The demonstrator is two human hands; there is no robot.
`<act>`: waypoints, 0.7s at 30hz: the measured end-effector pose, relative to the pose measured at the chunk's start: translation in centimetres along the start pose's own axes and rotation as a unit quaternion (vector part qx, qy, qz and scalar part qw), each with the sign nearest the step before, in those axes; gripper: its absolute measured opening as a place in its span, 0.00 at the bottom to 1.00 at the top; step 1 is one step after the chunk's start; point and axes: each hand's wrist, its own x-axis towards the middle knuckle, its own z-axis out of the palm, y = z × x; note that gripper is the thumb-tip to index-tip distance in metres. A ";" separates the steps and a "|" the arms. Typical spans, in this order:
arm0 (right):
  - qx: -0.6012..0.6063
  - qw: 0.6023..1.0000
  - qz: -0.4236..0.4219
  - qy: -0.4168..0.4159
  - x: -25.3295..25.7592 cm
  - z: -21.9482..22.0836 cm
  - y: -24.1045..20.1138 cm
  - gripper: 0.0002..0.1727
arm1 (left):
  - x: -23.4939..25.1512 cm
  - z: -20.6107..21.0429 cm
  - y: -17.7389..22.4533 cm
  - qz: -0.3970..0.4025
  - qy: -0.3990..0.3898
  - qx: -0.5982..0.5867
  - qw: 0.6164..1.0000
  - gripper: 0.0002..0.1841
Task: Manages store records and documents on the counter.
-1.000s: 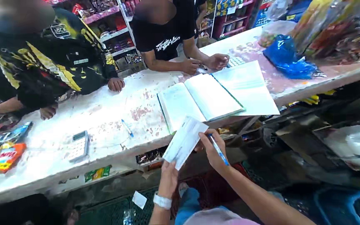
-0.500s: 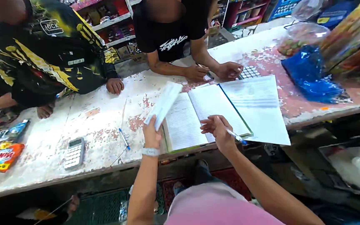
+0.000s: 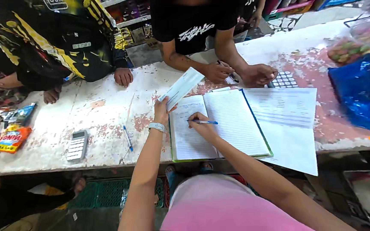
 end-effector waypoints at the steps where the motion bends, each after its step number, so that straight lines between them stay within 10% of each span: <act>1: -0.020 1.000 -0.015 -0.004 -0.2 0.3 0.4 0.11 | 0.4 -0.1 -0.2 0.005 -0.024 0.025 0.999 0.18; 21: -0.046 0.993 0.106 0.031 6.2 3.7 -2.2 0.11 | 4.6 -2.2 -3.4 0.079 -0.173 0.279 0.941 0.18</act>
